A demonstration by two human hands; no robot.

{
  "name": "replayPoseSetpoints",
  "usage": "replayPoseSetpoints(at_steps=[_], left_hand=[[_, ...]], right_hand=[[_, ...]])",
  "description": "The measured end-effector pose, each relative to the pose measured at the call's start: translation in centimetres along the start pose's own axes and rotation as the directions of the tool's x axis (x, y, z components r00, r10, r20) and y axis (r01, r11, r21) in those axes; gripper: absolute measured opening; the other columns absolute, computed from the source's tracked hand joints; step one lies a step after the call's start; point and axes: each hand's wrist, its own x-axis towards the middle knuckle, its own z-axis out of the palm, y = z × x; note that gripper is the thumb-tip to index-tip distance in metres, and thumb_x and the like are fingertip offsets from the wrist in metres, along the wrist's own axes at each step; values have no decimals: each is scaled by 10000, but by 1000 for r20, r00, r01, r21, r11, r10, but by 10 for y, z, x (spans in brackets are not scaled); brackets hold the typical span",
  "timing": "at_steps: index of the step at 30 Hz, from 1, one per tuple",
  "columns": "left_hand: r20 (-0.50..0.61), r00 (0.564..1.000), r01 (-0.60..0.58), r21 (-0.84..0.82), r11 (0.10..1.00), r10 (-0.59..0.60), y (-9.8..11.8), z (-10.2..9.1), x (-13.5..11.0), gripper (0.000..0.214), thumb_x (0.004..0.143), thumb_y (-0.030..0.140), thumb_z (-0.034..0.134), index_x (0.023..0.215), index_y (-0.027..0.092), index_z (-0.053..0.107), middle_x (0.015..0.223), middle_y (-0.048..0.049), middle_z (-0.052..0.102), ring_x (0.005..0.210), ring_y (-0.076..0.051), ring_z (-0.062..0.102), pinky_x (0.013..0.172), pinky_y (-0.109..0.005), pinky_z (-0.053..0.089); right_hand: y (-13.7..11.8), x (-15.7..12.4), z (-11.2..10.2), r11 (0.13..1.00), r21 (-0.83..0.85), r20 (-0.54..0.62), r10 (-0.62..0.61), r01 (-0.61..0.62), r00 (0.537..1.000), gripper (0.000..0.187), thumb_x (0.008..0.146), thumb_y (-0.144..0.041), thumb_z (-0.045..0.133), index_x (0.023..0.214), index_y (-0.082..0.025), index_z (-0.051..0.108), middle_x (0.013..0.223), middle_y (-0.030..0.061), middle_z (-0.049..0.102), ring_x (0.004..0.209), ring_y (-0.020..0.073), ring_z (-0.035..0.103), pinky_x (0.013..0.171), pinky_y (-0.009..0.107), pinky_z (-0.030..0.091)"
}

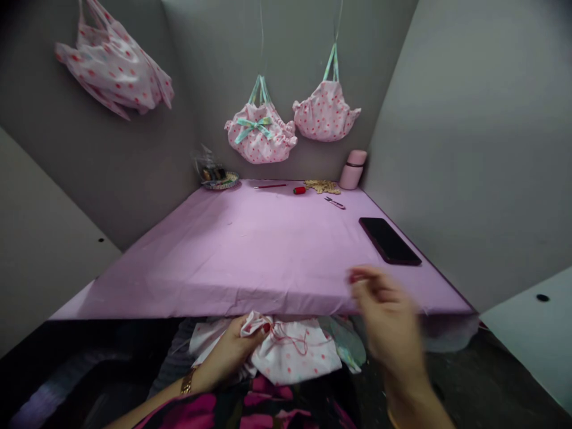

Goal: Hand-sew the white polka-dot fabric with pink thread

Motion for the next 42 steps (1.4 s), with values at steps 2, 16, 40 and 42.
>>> replayPoseSetpoints(at_steps=[2, 16, 40, 42], left_hand=[[14, 1000, 3, -13, 1000, -3, 0, -1, 0, 207, 691, 334, 607, 691, 143, 525, 642, 20, 490, 608, -112, 419, 598, -219, 336], [32, 999, 15, -67, 998, -13, -1, 0, -1, 220, 684, 343, 621, 679, 145, 524, 627, 24, 487, 582, -100, 406, 575, -211, 337], [40, 999, 25, 23, 999, -26, 1, -1, -1, 163, 703, 293, 591, 718, 138, 544, 649, 25, 480, 610, -106, 410, 600, -215, 324], [42, 999, 28, 24, 999, -29, 1, -1, -1, 161, 700, 289, 593, 715, 138, 540, 656, 23, 481, 615, -106, 409, 602, -216, 325]], right_hand=[[12, -9, 28, 990, 11, 335, 126, -138, 934, 265, 738, -335, 602, 954, -181, 614, 652, 5, 569, 532, 112, 503, 474, 214, 390], [31, -30, 57, 883, 125, 641, 277, -453, 716, 278, 756, -425, 585, 710, -161, 513, 544, -60, 380, 441, 61, 306, 414, 178, 288], [-6, 18, -8, 556, 730, 195, 389, -398, 900, 264, 567, -240, 788, 655, -160, 552, 476, -102, 269, 374, 17, 207, 334, 110, 303], [-6, 24, -19, 534, 781, 126, 372, -323, 920, 222, 615, -212, 762, 670, -169, 552, 472, -100, 284, 369, 22, 207, 324, 113, 324]])
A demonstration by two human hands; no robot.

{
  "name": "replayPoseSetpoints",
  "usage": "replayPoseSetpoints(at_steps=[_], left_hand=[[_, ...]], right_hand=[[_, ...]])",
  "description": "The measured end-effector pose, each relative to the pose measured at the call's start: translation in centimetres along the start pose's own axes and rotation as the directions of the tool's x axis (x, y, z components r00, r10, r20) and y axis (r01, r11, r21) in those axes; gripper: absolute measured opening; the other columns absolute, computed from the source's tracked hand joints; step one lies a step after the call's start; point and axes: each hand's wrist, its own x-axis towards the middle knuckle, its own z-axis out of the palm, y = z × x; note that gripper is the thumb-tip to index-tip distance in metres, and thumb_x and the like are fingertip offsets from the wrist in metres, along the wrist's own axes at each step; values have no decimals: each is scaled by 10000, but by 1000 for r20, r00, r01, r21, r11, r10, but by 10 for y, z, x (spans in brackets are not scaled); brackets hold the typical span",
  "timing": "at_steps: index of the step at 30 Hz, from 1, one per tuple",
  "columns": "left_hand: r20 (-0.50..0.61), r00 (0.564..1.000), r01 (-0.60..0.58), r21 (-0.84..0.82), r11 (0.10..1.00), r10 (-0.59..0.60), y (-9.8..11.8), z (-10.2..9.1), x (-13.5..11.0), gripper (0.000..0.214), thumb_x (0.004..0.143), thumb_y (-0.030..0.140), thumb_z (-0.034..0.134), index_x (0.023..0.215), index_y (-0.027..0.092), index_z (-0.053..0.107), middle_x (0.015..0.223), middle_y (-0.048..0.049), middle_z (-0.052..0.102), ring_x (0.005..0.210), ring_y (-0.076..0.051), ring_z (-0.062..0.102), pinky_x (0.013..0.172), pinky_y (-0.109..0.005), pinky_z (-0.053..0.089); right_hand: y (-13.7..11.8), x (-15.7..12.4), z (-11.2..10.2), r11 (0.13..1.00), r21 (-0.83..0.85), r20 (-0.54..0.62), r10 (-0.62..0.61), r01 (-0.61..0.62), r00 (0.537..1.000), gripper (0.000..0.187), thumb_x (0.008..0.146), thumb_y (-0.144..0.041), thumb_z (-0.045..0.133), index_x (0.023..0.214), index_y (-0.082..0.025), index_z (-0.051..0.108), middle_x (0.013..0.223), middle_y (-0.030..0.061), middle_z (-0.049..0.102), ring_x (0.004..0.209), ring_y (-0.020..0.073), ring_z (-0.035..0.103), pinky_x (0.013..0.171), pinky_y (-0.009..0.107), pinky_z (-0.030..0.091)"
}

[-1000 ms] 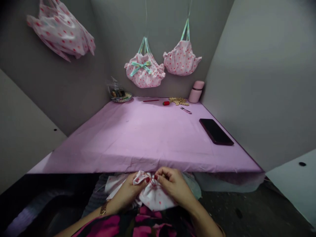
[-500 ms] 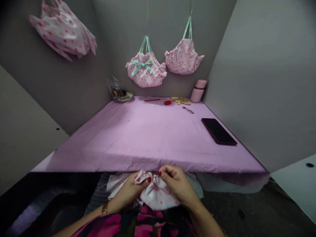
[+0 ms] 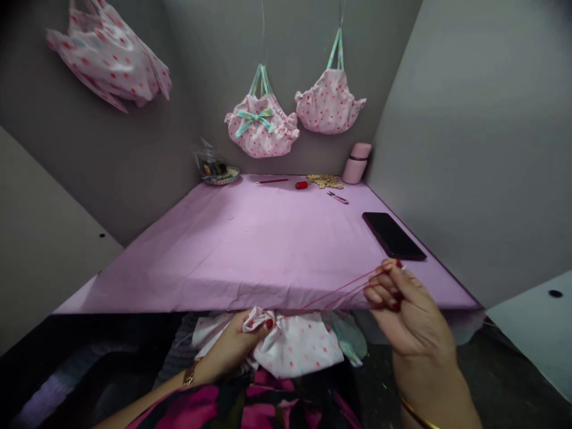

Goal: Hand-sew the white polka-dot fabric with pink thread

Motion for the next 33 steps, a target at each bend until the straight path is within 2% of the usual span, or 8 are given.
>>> replayPoseSetpoints(at_steps=[7, 12, 14, 16, 18, 20, 24, 33], left_hand=[[-21, 1000, 21, 27, 999, -21, 4, 1, -1, 165, 697, 304, 590, 695, 147, 540, 636, 27, 485, 604, -106, 411, 598, -214, 328], [-21, 1000, 23, 12, 1000, -23, 2, 1, -1, 181, 689, 329, 600, 690, 154, 555, 638, 25, 500, 610, -116, 428, 606, -225, 333], [-22, 1000, 17, -3, 1000, -17, 0, 1, 0, 186, 682, 336, 610, 691, 156, 561, 633, 28, 503, 610, -118, 434, 611, -227, 334], [-28, 1000, 9, -11, 1000, -9, 0, 1, 0, 197, 676, 343, 619, 691, 155, 562, 627, 29, 504, 606, -118, 435, 609, -227, 334], [-39, 999, 2, -18, 1000, -3, 0, 1, 0, 211, 677, 352, 621, 692, 151, 557, 631, 26, 505, 605, -116, 433, 604, -224, 335], [-36, 999, -12, -32, 999, 11, 1, 1, -1, 221, 687, 357, 616, 689, 148, 545, 636, 22, 502, 604, -112, 428, 597, -220, 334], [14, 1000, -12, -94, 995, 13, -1, 0, 0, 238, 690, 361, 621, 697, 141, 530, 638, 18, 491, 597, -106, 418, 589, -220, 334], [-6, 1000, -5, -63, 998, 5, 2, 1, -1, 275, 661, 396, 640, 648, 150, 519, 605, 32, 470, 581, -105, 404, 581, -219, 323]], right_hand=[[-28, 6, -7, 979, 127, -146, -141, 160, 979, 200, 845, -158, 529, 645, -172, 531, 449, -76, 325, 342, 21, 239, 326, 132, 329], [-26, 10, -2, 966, -111, -206, -252, 234, 945, 232, 806, -193, 564, 580, -196, 512, 465, -66, 304, 364, 31, 238, 350, 199, 259], [-17, 11, -1, 858, -377, -142, -425, 348, 894, 113, 748, -197, 621, 655, -201, 557, 517, -51, 372, 411, 53, 302, 393, 225, 266], [-2, 9, -1, 633, -658, 26, -521, 407, 853, 156, 719, -217, 644, 868, -204, 598, 609, -28, 452, 491, 86, 380, 442, 236, 289], [19, 4, -1, 483, -780, 209, -399, 398, 893, 275, 730, -264, 624, 992, -192, 583, 689, 0, 507, 577, 117, 440, 485, 238, 322], [42, -5, 0, 511, -799, 309, -106, 318, 945, 186, 751, -314, 587, 867, -171, 614, 692, 19, 538, 606, 131, 472, 511, 235, 353], [84, -29, 8, 523, -842, 341, 324, 133, 882, 203, 739, -357, 592, 745, -160, 640, 614, 11, 569, 547, 131, 489, 493, 222, 364], [96, -33, 12, 721, -688, 221, 110, 75, 969, 227, 751, -388, 600, 723, -166, 566, 592, -27, 490, 486, 86, 399, 449, 192, 313]])
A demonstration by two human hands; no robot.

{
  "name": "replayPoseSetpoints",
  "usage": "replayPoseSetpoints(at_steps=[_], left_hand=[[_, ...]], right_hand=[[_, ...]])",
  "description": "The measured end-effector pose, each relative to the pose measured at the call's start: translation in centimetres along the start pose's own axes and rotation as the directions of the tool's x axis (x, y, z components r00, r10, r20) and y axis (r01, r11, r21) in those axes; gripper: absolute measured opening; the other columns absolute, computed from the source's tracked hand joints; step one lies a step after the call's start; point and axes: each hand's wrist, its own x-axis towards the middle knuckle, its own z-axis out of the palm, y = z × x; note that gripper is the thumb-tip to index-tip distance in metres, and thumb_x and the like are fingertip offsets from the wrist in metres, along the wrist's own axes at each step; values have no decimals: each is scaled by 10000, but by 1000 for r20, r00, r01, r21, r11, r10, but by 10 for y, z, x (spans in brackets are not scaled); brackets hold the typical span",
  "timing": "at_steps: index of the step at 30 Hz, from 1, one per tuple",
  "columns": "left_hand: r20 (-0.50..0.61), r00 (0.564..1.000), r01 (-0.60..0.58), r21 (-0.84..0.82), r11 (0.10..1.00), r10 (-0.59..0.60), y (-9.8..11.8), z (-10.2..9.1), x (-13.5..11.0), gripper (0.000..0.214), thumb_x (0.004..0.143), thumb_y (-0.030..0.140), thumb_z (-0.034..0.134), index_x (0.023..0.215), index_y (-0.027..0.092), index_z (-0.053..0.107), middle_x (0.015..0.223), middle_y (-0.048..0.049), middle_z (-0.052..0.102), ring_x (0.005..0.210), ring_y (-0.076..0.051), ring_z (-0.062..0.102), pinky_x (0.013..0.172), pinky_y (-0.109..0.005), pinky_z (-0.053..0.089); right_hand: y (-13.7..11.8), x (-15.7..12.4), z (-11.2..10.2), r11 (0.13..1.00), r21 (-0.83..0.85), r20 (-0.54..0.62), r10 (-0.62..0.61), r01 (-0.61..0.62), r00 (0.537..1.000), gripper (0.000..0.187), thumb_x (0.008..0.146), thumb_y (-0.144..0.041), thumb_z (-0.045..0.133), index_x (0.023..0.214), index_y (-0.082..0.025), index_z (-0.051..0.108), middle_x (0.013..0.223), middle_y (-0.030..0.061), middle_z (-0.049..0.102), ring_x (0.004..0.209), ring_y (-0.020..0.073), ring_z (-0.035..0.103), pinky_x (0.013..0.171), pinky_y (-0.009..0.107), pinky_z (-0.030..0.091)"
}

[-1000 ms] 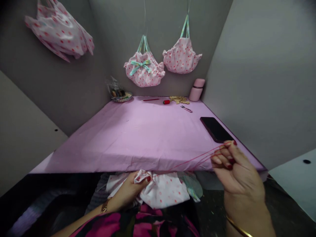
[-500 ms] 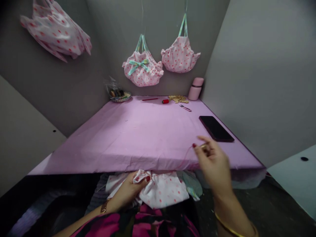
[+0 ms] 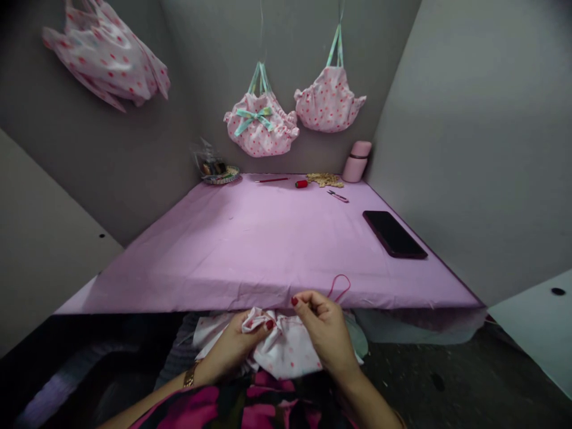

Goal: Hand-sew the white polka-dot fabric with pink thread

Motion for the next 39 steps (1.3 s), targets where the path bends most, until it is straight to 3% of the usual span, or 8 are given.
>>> replayPoseSetpoints(at_steps=[5, 9, 13, 18, 22, 28, 33, 39], left_hand=[[-20, 1000, 5, 16, 1000, -5, 1, -1, -1, 263, 668, 393, 635, 653, 153, 528, 617, 30, 478, 599, -110, 411, 590, -219, 323], [-13, 1000, -12, -18, 1000, 12, 1, 0, -1, 299, 658, 423, 647, 664, 147, 531, 623, 17, 498, 598, -115, 429, 598, -226, 341], [2, 1000, -8, -105, 994, 8, -2, 1, 0, 348, 645, 459, 651, 691, 133, 536, 615, 8, 496, 569, -109, 425, 566, -224, 342], [-84, 996, -8, -128, 992, -3, -6, 0, 1, 332, 628, 425, 679, 655, 136, 516, 593, 19, 481, 539, -94, 404, 534, -214, 324], [-99, 995, -5, -179, 984, -13, -4, 3, 0, 341, 610, 426, 690, 634, 140, 506, 569, 27, 477, 519, -91, 402, 522, -213, 324], [-138, 990, 6, -197, 980, -33, 1, 4, -1, 335, 586, 412, 706, 642, 128, 536, 579, 16, 513, 540, -104, 435, 550, -229, 347], [-120, 993, -15, -186, 982, -8, -3, 2, 0, 301, 628, 380, 686, 657, 125, 528, 585, 22, 501, 540, -96, 424, 545, -225, 339], [-134, 991, -16, -188, 982, -9, -3, 2, 1, 308, 614, 383, 695, 640, 125, 528, 588, 22, 495, 543, -95, 425, 550, -226, 343]], right_hand=[[-1, 14, -24, 998, 44, -187, -32, 41, 982, 277, 768, -446, 572, 702, -184, 509, 514, -56, 342, 417, 77, 273, 385, 199, 225], [-1, 8, -17, 991, -131, 107, 7, 7, 994, 274, 752, -439, 581, 708, -169, 562, 557, -27, 434, 474, 95, 368, 436, 201, 293], [3, -6, 3, 956, -285, 364, 47, 64, 930, 237, 761, -384, 570, 719, -154, 609, 532, -32, 448, 476, 94, 370, 431, 192, 276], [2, -10, 5, 912, -360, 374, -51, 196, 926, 317, 814, -376, 500, 600, -150, 565, 531, -18, 481, 505, 105, 416, 464, 200, 300], [4, -9, 1, 907, -372, 382, -44, 197, 923, 329, 821, -391, 486, 600, -154, 544, 536, -15, 485, 509, 111, 429, 462, 203, 306], [5, -18, 0, 846, -471, 194, -178, 250, 965, 150, 881, -286, 380, 893, -195, 499, 726, 25, 570, 658, 170, 522, 593, 252, 370], [-5, -24, 0, 753, -550, 288, -235, 361, 928, 199, 889, -239, 358, 774, -204, 517, 669, 22, 557, 614, 168, 527, 572, 258, 351], [-4, -22, 4, 797, -469, 391, -199, 380, 898, 209, 879, -239, 408, 903, -216, 615, 811, 43, 663, 743, 182, 613, 643, 248, 428]])
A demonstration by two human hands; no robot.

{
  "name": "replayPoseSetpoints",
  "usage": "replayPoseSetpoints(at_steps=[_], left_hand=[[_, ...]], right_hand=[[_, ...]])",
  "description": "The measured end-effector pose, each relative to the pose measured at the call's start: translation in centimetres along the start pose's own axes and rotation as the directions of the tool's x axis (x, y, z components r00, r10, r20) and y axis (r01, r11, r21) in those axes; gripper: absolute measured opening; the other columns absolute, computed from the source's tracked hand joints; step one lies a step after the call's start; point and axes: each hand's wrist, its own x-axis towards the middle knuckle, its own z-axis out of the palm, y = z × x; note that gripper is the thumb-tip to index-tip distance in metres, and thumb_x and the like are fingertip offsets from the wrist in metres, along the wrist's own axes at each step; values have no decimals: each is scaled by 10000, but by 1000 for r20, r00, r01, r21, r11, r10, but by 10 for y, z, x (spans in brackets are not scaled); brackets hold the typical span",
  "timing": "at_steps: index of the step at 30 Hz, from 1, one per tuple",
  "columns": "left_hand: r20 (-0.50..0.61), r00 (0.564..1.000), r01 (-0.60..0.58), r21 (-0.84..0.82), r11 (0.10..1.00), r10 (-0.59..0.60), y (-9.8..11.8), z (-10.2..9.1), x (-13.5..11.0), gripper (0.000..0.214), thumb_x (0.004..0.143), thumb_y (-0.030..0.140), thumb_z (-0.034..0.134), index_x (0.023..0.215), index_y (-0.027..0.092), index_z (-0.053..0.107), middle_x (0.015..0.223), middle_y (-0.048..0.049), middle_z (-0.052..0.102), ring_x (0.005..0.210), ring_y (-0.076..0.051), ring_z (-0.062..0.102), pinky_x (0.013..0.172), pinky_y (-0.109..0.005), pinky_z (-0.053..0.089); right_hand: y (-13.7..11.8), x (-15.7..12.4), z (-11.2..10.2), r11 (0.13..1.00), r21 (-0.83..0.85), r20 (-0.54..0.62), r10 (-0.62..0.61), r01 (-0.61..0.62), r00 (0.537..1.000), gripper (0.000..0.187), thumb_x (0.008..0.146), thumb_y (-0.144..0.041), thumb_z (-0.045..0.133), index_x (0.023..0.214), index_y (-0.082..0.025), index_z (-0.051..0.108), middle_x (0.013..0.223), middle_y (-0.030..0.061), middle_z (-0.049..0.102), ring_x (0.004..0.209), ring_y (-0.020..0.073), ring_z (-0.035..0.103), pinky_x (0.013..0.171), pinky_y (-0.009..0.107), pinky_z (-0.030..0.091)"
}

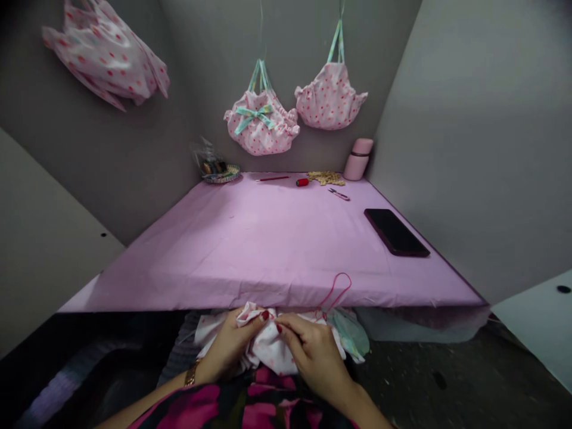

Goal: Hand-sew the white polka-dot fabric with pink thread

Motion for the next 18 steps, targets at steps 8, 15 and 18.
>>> replayPoseSetpoints(at_steps=[8, 15, 18], left_hand=[[18, 1000, 4, -14, 1000, -4, 1, 1, -2, 308, 616, 385, 693, 652, 125, 533, 591, 15, 514, 545, -97, 438, 554, -222, 354], [21, 1000, -4, -20, 1000, 4, 1, 1, -1, 298, 616, 369, 697, 647, 118, 539, 589, 11, 516, 544, -95, 432, 546, -219, 348], [15, 1000, -4, -6, 1000, 4, 0, 0, -1, 304, 609, 379, 701, 644, 119, 546, 585, 16, 516, 543, -96, 433, 550, -221, 346]], right_hand=[[-3, 0, 0, 1000, -6, -29, 8, -8, 1000, 244, 856, -218, 451, 983, -217, 660, 908, 47, 694, 793, 174, 639, 681, 236, 469], [-2, 0, 1, 1000, -7, -47, -6, 6, 999, 254, 847, -201, 445, 979, -217, 662, 909, 37, 699, 775, 165, 645, 669, 226, 474], [0, 0, 2, 1000, -5, -48, 3, -3, 999, 248, 843, -205, 452, 976, -211, 661, 906, 43, 698, 782, 168, 644, 672, 229, 470]])
